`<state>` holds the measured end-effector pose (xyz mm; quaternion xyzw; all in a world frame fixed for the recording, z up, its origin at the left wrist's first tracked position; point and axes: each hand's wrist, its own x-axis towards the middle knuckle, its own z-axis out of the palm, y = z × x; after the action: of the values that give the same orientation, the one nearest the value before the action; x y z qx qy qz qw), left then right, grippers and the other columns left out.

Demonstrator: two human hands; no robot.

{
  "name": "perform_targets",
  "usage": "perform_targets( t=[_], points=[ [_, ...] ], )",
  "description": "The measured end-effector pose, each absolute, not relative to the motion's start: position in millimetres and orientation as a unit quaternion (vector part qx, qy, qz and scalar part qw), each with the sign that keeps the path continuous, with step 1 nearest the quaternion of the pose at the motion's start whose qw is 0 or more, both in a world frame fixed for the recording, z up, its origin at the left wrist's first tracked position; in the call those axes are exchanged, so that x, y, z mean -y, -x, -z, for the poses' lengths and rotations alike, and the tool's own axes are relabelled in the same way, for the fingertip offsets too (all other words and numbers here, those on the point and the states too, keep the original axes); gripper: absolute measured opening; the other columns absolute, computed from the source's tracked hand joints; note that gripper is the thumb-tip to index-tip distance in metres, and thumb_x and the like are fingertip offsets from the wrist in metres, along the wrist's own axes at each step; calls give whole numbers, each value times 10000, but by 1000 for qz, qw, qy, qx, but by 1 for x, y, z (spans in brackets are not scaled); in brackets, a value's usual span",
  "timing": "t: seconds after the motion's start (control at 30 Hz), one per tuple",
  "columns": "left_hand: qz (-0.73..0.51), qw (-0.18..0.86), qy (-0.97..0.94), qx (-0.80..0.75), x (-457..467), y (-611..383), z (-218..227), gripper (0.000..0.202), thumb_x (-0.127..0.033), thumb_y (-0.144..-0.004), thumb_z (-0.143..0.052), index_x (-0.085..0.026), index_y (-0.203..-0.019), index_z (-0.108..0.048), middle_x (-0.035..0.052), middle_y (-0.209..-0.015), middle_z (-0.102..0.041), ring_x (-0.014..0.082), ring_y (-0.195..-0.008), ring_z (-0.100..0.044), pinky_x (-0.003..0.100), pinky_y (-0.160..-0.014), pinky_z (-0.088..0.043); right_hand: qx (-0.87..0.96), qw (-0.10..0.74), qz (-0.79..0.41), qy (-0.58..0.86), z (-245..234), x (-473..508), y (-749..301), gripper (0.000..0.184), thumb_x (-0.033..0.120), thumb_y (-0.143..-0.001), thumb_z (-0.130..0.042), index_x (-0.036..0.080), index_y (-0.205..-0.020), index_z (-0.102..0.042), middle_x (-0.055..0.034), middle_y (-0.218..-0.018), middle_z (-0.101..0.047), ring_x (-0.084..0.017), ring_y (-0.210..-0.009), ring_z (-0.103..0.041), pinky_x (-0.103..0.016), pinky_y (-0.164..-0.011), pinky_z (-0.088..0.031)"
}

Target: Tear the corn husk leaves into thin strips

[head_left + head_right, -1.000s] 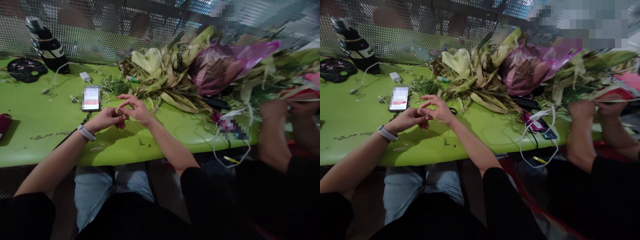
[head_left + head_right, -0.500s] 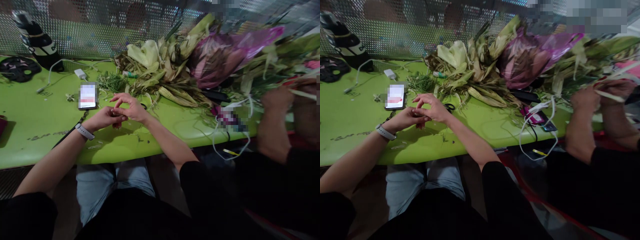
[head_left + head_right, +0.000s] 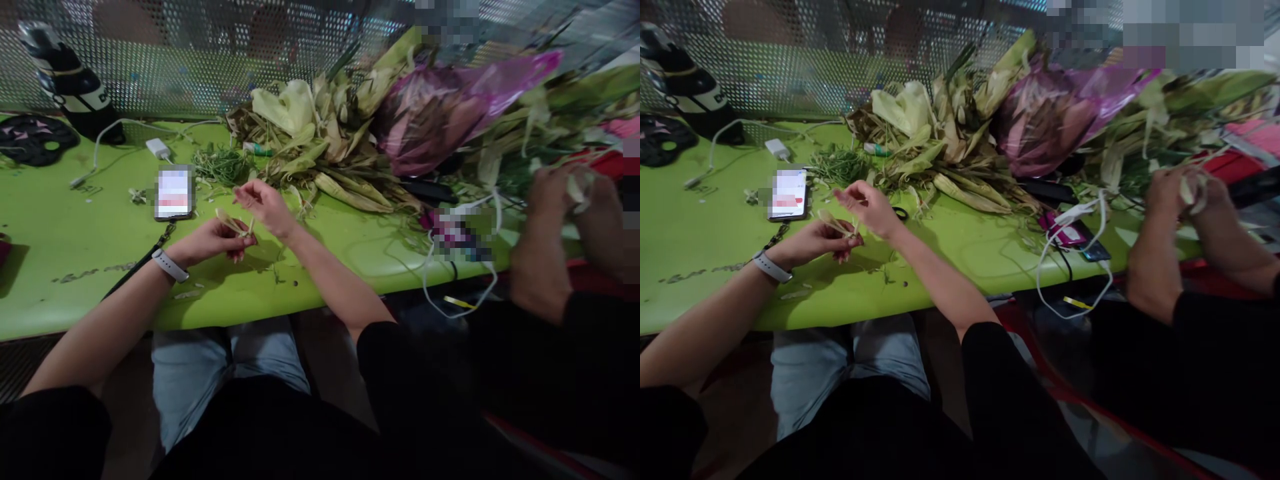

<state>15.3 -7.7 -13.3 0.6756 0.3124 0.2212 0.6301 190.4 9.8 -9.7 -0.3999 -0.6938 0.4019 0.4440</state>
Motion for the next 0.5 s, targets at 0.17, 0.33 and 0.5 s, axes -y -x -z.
perform_targets(
  t=[0.17, 0.33, 0.5],
  points=[
    [-268, 652, -627, -331, 5, -10, 9, 327, -455, -832, -702, -144, -732, -685, 42, -571, -650, 99, -481, -567, 199, -449, -419, 730, 352, -416, 413, 8, -11, -201, 597, 733, -853, -487, 194, -596, -479, 35, -547, -434, -92, -539, -414, -261, -554, -349],
    [-294, 678, -587, -331, 4, -12, 13, 255, -412, -868, -664, -162, -823, -681, 17, -566, -613, 84, -458, -520, 195, -420, -360, 724, 375, -447, 368, 15, -14, -194, 559, 714, -868, -490, 198, -653, -489, 30, -586, -486, -93, -555, -445, -256, -569, -374],
    [-276, 673, -613, -309, 5, -10, 12, 271, -416, -857, -686, -156, -787, -654, 13, -588, -623, 88, -480, -540, 200, -456, -411, 710, 437, -354, 424, 19, -13, -188, 566, 717, -875, -466, 208, -635, -401, 39, -607, -394, -89, -584, -405, -246, -582, -366]
  ],
)
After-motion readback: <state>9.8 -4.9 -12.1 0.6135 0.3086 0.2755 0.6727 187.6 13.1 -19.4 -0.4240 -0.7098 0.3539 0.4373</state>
